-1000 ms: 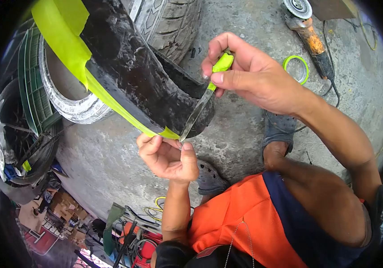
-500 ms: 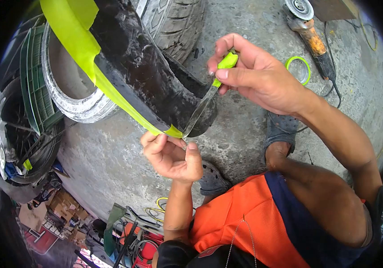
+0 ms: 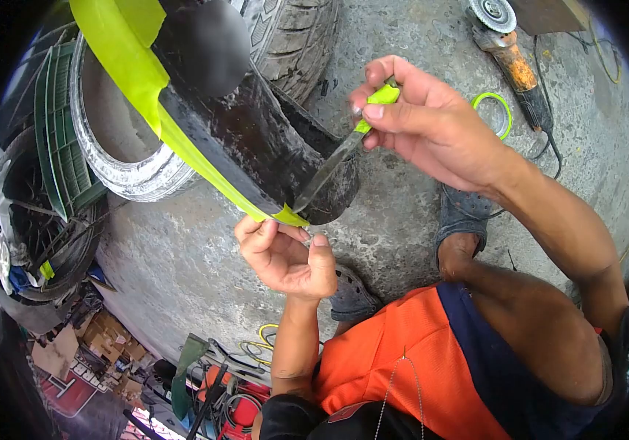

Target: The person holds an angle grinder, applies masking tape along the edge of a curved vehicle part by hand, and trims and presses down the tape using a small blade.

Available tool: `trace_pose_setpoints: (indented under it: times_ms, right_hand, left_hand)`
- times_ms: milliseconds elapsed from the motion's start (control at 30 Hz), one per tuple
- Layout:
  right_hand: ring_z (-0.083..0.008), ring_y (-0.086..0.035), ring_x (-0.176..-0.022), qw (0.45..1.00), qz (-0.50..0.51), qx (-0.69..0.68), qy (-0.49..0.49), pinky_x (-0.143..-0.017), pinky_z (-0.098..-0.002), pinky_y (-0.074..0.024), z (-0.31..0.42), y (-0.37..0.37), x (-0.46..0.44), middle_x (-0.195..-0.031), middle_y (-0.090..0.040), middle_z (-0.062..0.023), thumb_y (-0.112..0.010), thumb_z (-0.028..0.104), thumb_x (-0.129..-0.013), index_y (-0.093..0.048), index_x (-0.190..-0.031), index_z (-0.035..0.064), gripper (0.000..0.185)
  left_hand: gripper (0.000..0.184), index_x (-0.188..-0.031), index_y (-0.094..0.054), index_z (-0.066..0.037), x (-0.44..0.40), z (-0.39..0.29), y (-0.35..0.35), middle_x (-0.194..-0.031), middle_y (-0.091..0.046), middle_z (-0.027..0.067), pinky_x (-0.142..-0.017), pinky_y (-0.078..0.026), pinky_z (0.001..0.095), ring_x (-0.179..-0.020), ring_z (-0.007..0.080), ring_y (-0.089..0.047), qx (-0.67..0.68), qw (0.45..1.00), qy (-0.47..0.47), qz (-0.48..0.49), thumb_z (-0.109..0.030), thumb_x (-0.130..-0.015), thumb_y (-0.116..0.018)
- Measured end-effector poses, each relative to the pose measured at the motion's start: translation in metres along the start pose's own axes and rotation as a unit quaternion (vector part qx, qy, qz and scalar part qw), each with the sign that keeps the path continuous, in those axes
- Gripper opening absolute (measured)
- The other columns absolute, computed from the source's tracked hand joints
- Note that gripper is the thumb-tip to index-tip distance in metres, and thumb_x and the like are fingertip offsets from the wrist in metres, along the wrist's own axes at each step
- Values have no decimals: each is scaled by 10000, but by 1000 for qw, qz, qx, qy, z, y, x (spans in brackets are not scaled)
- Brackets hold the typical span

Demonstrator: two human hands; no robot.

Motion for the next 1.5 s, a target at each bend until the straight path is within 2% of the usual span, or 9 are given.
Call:
trace_pose_setpoints:
  times_ms: [267, 533, 633, 700, 767, 1133, 1200, 1267, 1500]
  right_hand:
    - [-113, -583, -978, 994, 34, 96, -25, -863, -306, -494, -1, 2, 5, -1074, -616, -27, -646, 60, -969, -512, -1153, 85, 229]
    - [-117, -577, -962, 995, 24, 97, -9, -861, -305, -494, -5, 1, 1, -1071, -613, -33, -653, 77, -974, -489, -1159, 80, 247]
    - [-103, -562, -982, 994, 33, 99, -14, -863, -302, -483, -7, 4, 1, -1090, -591, -19, -648, 96, -989, -469, -1181, 117, 263]
    - [-86, -547, -1004, 993, 42, 105, -21, -866, -298, -472, -7, 3, 2, -1110, -567, -4, -641, 115, -1005, -454, -1201, 154, 274]
    - [-131, -587, -955, 997, 6, 77, -18, -854, -308, -494, -6, 0, 2, -1060, -618, -41, -662, 74, -967, -486, -1162, 79, 263]
    - [-133, -588, -977, 999, 10, 47, -9, -870, -312, -487, -1, -3, 1, -1092, -612, -42, -648, 65, -976, -473, -1179, 90, 270]
    - [-132, -586, -989, 999, 26, 26, 3, -876, -315, -484, 4, -4, 0, -1109, -607, -40, -641, 62, -981, -469, -1179, 96, 265]
    - [-129, -579, -1006, 999, 36, -13, -13, -891, -322, -479, 16, -7, -2, -1136, -595, -36, -628, 50, -985, -467, -1172, 117, 256]
    - [-106, -535, -983, 994, 22, 104, 10, -839, -282, -461, 60, 15, 5, -1103, -560, -8, -658, 95, -961, -474, -1223, 149, 325]
  left_hand:
    - [610, -1332, -425, -15, -2, 0, 0, -1308, -404, 186, -684, -464, 243, -719, 121, -530, -14, 1000, -6, 2, -8, -799, -723]
    - [605, -1330, -431, -18, 0, 1, 0, -1302, -410, 185, -676, -459, 241, -708, 121, -529, -4, 1000, -5, -5, -18, -805, -731]
    - [621, -1316, -441, -59, -1, -2, 0, -1305, -411, 117, -710, -480, 249, -810, 123, -539, 7, 1000, 7, 10, 94, -765, -682]
    - [624, -1321, -441, -55, -1, -1, 0, -1295, -415, 116, -719, -481, 253, -806, 122, -539, 8, 1000, 1, 14, 79, -769, -700]
    - [624, -1323, -441, -53, -2, -2, 0, -1293, -417, 116, -722, -479, 254, -802, 122, -538, 8, 1000, 2, 12, 69, -772, -709]
    - [617, -1326, -444, -51, -1, 0, 0, -1291, -407, 117, -708, -465, 258, -788, 123, -528, -1, 1000, -18, 20, 34, -781, -722]
    - [612, -1335, -471, -28, 1, 3, 0, -1275, -424, 174, -696, -464, 265, -701, 131, -516, -12, 1000, -15, -9, -16, -775, -716]
    - [560, -1292, -510, -24, 0, 4, -2, -1257, -453, 182, -692, -471, 257, -696, 127, -521, 15, 999, -19, -29, -5, -765, -697]
    - [441, -1230, -511, 26, -10, 8, 11, -1178, -501, 180, -745, -481, 270, -756, 136, -546, 120, 991, 53, -11, 1, -822, -680]
Point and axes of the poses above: each hand's wrist, its own x-axis away from the middle knuckle, its own y-axis out of the back of the hand, z = x × y, the point moved 3 cm from there along -x, towards the middle knuckle
